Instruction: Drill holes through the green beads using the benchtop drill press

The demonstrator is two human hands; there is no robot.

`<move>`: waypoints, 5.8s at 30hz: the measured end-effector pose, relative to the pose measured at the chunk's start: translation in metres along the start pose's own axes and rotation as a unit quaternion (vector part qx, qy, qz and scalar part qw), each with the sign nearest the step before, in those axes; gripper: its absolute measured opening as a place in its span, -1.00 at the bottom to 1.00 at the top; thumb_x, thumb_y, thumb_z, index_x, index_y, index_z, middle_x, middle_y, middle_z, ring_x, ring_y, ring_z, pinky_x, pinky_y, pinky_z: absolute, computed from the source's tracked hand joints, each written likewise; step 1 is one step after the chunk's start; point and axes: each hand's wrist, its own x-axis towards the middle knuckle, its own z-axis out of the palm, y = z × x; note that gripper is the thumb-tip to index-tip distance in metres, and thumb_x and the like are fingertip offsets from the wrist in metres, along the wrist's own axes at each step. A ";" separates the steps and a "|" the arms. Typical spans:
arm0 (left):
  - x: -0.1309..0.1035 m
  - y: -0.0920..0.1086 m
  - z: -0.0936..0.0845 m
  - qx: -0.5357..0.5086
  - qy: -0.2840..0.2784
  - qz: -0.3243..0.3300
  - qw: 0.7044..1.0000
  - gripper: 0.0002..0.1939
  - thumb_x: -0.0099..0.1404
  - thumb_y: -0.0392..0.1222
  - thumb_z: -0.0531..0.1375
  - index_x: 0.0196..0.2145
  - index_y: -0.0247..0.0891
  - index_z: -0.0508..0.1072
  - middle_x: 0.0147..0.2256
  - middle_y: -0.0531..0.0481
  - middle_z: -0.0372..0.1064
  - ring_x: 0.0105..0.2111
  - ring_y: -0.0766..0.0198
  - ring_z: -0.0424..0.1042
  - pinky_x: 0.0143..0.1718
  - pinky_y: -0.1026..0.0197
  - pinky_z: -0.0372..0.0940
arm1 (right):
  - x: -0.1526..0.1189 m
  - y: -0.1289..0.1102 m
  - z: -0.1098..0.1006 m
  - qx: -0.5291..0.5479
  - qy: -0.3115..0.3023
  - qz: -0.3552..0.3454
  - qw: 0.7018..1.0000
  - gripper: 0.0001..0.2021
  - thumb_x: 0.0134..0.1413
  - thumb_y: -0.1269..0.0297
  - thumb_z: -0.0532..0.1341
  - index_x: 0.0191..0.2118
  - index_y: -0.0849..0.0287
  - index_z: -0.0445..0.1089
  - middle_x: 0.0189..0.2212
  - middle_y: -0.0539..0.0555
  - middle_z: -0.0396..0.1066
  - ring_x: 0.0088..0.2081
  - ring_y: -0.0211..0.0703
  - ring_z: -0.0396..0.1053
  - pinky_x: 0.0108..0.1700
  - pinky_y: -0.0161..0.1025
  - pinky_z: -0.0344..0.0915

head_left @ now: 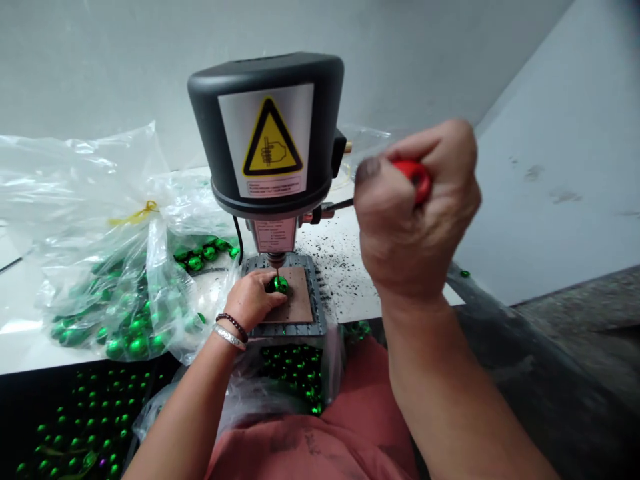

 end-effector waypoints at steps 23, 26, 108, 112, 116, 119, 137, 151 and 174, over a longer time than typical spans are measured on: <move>-0.005 0.001 0.000 -0.004 -0.001 -0.003 1.000 -0.73 0.03 -0.15 0.22 -0.26 -0.16 0.51 -0.11 -0.01 0.44 -0.09 0.14 0.37 -0.06 0.19 0.22 | -0.073 0.015 -0.009 -0.038 0.032 -0.052 0.997 -0.94 0.04 0.39 0.09 -0.31 0.15 0.20 -0.52 -0.08 0.19 -0.48 -0.44 0.17 -0.41 -0.39 0.17; -0.005 0.000 0.000 0.001 -0.001 -0.006 1.000 -0.71 0.03 -0.15 0.22 -0.23 -0.15 0.50 -0.08 0.00 0.43 -0.09 0.16 0.38 -0.07 0.21 0.22 | -0.077 0.015 -0.007 -0.042 0.042 -0.036 0.998 -0.94 0.04 0.37 0.09 -0.31 0.16 0.20 -0.51 -0.06 0.19 -0.48 -0.41 0.17 -0.41 -0.35 0.16; -0.013 0.003 -0.006 -0.085 0.020 -0.066 0.994 -0.58 0.04 -0.18 0.23 -0.09 -0.26 0.45 -0.15 -0.08 0.45 -0.17 0.15 0.41 -0.07 0.12 0.26 | 0.049 0.021 0.033 0.057 -0.048 0.107 0.991 -0.67 0.08 0.21 0.03 -0.56 0.16 -0.15 -0.58 -0.12 -0.24 -0.50 -0.53 -0.21 -0.46 -0.45 -0.12; -0.005 0.004 -0.002 -0.077 0.008 -0.014 0.997 -0.58 0.02 -0.15 0.27 -0.12 -0.30 0.47 -0.06 -0.13 0.40 -0.06 0.14 0.35 0.04 0.14 0.19 | 0.049 0.021 0.034 0.054 -0.049 0.111 0.991 -0.66 0.08 0.23 0.05 -0.57 0.16 -0.14 -0.59 -0.13 -0.23 -0.50 -0.51 -0.21 -0.46 -0.44 -0.11; 0.000 -0.001 0.002 -0.094 -0.007 0.001 0.996 -0.64 0.02 -0.14 0.26 -0.18 -0.26 0.50 -0.10 -0.09 0.42 -0.08 0.16 0.36 0.03 0.13 0.20 | 0.050 0.021 0.033 0.053 -0.059 0.120 0.990 -0.68 0.09 0.24 0.06 -0.56 0.17 -0.11 -0.59 -0.13 -0.20 -0.51 -0.52 -0.18 -0.45 -0.44 -0.08; 0.000 -0.005 0.005 -0.100 0.004 0.016 0.995 -0.69 0.02 -0.14 0.26 -0.23 -0.23 0.51 -0.13 -0.05 0.44 -0.11 0.17 0.37 0.01 0.13 0.21 | 0.046 0.018 0.028 0.063 -0.063 0.099 0.991 -0.70 0.09 0.20 0.03 -0.53 0.18 -0.09 -0.59 -0.13 -0.16 -0.51 -0.53 -0.13 -0.43 -0.46 -0.05; -0.002 -0.009 0.012 -0.084 0.039 0.033 0.995 -0.77 0.03 -0.13 0.26 -0.32 -0.24 0.52 -0.19 -0.06 0.43 -0.12 0.16 0.36 0.01 0.13 0.21 | -0.043 0.012 -0.017 -0.101 -0.017 -0.088 0.991 -0.92 0.06 0.29 0.02 -0.43 0.12 0.16 -0.57 -0.08 0.14 -0.52 -0.44 0.08 -0.44 -0.39 0.13; -0.004 -0.007 0.013 -0.077 0.045 0.019 0.996 -0.69 0.04 -0.15 0.26 -0.22 -0.25 0.50 -0.18 -0.08 0.43 -0.13 0.16 0.37 0.00 0.13 0.22 | -0.062 0.015 -0.014 -0.085 0.018 -0.102 0.991 -0.94 0.02 0.38 0.08 -0.33 0.13 0.17 -0.52 -0.09 0.19 -0.48 -0.46 0.17 -0.40 -0.41 0.18; -0.005 -0.012 0.017 -0.101 0.052 0.040 0.993 -0.74 0.03 -0.14 0.25 -0.27 -0.22 0.51 -0.19 -0.07 0.44 -0.15 0.17 0.36 -0.05 0.14 0.22 | -0.042 0.009 0.004 -0.060 0.119 -0.066 0.989 -0.91 0.04 0.33 0.07 -0.44 0.20 0.19 -0.56 -0.07 0.15 -0.54 -0.46 0.11 -0.49 -0.41 0.06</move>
